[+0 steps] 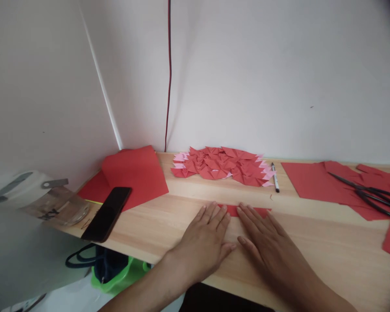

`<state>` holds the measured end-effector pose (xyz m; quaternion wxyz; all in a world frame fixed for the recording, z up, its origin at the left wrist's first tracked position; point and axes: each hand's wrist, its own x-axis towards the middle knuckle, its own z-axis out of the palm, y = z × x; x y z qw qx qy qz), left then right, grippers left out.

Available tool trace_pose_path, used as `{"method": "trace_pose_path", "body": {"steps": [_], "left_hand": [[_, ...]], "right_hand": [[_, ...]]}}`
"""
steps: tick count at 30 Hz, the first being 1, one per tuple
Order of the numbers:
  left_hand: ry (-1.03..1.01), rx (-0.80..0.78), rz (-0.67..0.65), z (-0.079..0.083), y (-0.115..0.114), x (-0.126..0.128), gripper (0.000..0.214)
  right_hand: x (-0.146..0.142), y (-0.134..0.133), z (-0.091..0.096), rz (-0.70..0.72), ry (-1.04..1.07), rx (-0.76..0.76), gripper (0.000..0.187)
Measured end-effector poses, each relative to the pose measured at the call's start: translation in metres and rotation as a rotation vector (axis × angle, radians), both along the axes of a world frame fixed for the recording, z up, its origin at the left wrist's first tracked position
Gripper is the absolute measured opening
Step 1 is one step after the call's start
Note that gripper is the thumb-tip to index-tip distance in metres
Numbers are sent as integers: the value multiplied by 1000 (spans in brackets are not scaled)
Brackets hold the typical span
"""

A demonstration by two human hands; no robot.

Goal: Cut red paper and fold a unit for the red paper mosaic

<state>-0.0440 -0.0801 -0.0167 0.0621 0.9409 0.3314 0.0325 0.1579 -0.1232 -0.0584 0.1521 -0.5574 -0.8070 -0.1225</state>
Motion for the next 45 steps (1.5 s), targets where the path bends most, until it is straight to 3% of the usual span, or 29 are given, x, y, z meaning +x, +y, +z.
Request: {"method": "trace_pose_path", "body": {"steps": [6, 13, 21, 26, 29, 32, 39, 45], "left_hand": [[-21, 22, -41, 2, 4, 20, 63], [-8, 7, -36, -5, 6, 18, 73], [-28, -10, -29, -13, 6, 20, 74], [-53, 0, -22, -8, 4, 20, 70], [-74, 29, -15, -6, 2, 20, 64], [-81, 18, -8, -8, 3, 21, 61], [-55, -13, -22, -10, 4, 21, 67], [-47, -16, -24, -9, 5, 21, 69]], "right_hand": [[0, 1, -3, 6, 13, -18, 50], [2, -1, 0, -13, -31, -36, 52], [42, -25, -5, -146, -47, -2, 57], [21, -12, 10, -154, 9, 53, 58], [-2, 1, 13, -33, 39, -27, 55], [-13, 6, 9, -38, 49, -73, 55], [-3, -5, 5, -100, -22, -68, 55], [22, -20, 3, -225, -67, -32, 57]]}}
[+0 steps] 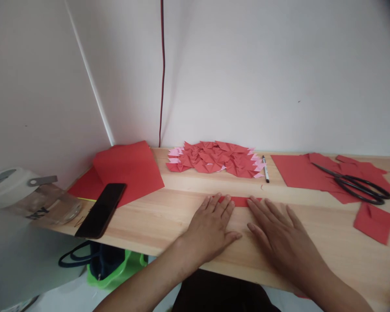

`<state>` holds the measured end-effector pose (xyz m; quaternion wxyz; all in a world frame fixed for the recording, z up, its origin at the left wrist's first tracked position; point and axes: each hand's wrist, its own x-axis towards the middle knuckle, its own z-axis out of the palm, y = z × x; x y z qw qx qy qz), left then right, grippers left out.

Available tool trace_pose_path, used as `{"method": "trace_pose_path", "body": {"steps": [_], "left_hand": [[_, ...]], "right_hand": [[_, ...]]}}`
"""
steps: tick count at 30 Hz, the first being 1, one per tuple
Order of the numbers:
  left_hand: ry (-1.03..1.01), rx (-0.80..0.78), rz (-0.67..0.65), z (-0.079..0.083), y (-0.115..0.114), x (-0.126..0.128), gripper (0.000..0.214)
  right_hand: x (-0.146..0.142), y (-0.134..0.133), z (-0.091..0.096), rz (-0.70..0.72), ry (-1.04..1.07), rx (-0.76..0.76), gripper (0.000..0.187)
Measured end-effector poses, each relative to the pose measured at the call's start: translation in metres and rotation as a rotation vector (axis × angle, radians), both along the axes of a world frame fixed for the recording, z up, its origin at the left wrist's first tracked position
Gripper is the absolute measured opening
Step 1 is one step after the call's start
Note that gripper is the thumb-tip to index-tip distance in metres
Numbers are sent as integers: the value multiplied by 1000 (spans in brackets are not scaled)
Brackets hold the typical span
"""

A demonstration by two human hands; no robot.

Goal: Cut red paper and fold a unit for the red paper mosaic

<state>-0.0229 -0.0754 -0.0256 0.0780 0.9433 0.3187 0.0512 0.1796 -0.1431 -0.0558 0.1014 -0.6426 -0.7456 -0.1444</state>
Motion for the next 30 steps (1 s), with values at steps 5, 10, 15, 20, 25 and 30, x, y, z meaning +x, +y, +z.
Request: {"method": "trace_pose_path", "body": {"steps": [5, 10, 15, 20, 25, 30], "left_hand": [[-6, 0, 3, 0, -1, 1, 68], [-20, -3, 20, -1, -3, 2, 63], [-21, 7, 5, -4, 0, 1, 62], [12, 15, 15, -3, -1, -17, 65], [38, 28, 20, 4, -5, -22, 61], [-34, 22, 0, 3, -2, -2, 73]], "right_hand": [[9, -1, 8, -13, -5, 42, 66], [-23, 18, 13, 108, 78, -41, 59], [-37, 25, 5, 118, 153, -142, 59], [-33, 21, 5, 131, 141, -141, 56], [-36, 21, 1, 117, 129, -113, 57], [-34, 22, -5, 159, 111, -83, 54]]}}
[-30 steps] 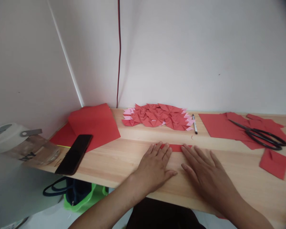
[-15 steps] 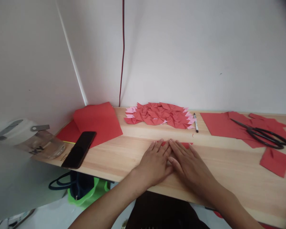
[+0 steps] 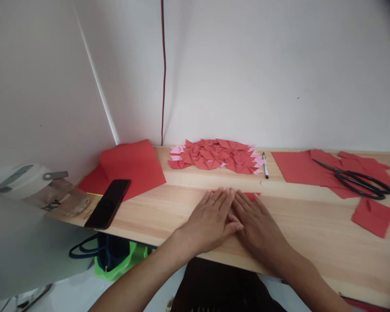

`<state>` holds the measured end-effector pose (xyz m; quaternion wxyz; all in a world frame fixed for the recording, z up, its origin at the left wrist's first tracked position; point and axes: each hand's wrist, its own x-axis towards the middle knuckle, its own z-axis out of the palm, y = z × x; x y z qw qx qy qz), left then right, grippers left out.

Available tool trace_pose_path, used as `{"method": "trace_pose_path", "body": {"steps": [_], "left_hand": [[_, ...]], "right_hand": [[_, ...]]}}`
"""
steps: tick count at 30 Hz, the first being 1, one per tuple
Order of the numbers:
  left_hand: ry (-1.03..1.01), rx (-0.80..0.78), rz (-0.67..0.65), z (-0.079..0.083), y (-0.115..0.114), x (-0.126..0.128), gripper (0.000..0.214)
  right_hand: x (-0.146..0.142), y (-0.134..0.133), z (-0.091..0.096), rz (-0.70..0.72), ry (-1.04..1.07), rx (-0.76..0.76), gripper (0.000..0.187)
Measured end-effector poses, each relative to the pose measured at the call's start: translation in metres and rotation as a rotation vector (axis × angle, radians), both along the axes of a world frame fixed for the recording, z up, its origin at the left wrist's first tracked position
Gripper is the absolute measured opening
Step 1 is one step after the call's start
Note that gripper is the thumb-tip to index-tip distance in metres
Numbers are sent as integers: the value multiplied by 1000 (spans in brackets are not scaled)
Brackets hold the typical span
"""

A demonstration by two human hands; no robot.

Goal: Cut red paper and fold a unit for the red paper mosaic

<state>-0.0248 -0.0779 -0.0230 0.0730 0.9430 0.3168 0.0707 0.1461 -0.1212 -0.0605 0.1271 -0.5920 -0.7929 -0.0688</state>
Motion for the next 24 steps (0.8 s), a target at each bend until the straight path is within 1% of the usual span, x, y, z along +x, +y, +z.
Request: {"method": "trace_pose_path", "body": {"steps": [3, 6, 10, 14, 16, 18, 21, 24], "left_hand": [[9, -32, -13, -7, 1, 5, 81], [27, -18, 2, -11, -1, 4, 81], [60, -9, 1, -11, -2, 3, 78], [61, -21, 11, -8, -1, 5, 77], [56, -29, 20, -7, -2, 6, 78], [49, -39, 29, -7, -3, 7, 78], [32, -49, 38, -8, -4, 7, 74], [12, -47, 44, -10, -5, 7, 66]], "right_hand": [[2, 0, 1, 28, -3, 19, 53], [6, -2, 4, 35, 8, 61, 51], [17, -11, 3, -39, -14, 121, 54], [35, -24, 3, -92, -56, 137, 57], [39, -26, 5, -107, -71, 128, 59], [36, -24, 8, -129, -76, 126, 62], [19, -13, 14, -139, -48, 131, 61], [-1, -2, 15, -61, -14, 18, 59]]}}
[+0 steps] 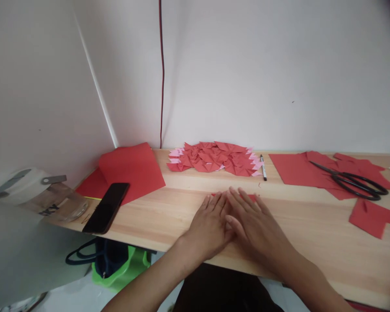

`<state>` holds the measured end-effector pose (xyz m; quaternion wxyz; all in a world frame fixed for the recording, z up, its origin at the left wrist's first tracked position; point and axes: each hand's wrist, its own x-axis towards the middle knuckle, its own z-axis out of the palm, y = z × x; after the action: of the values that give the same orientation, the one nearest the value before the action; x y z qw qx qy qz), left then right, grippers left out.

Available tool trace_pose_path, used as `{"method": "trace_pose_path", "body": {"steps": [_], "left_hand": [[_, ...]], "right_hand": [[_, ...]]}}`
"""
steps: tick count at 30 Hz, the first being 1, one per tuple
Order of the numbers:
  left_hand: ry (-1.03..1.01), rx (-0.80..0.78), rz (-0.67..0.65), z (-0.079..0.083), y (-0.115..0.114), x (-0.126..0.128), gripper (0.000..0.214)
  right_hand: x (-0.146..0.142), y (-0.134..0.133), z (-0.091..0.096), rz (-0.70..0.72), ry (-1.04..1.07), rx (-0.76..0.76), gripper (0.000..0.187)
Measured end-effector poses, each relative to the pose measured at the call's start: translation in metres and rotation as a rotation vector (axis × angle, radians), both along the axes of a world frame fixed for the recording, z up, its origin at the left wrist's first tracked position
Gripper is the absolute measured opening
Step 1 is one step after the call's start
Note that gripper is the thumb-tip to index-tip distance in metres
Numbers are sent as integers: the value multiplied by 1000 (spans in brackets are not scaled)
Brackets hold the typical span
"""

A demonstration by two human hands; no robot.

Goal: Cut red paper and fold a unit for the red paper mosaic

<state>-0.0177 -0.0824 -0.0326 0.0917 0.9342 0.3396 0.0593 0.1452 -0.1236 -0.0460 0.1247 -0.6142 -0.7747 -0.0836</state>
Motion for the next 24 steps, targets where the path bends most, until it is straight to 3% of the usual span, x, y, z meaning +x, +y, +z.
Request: {"method": "trace_pose_path", "body": {"steps": [3, 8, 13, 19, 24], "left_hand": [[-7, 5, -1, -1, 1, 0, 66], [16, 29, -11, 0, 2, -1, 68], [34, 29, -14, 3, 0, -2, 70], [21, 37, -2, 4, -1, -3, 70], [-10, 24, -3, 1, -2, -3, 69]], "right_hand": [[-9, 4, -3, -7, 47, -67, 58], [-4, 1, -6, -22, 38, -51, 55], [15, -6, -10, -26, -10, 15, 54], [43, -23, -11, -134, -65, 52, 56], [22, -16, -3, -161, -68, 133, 59]]}}
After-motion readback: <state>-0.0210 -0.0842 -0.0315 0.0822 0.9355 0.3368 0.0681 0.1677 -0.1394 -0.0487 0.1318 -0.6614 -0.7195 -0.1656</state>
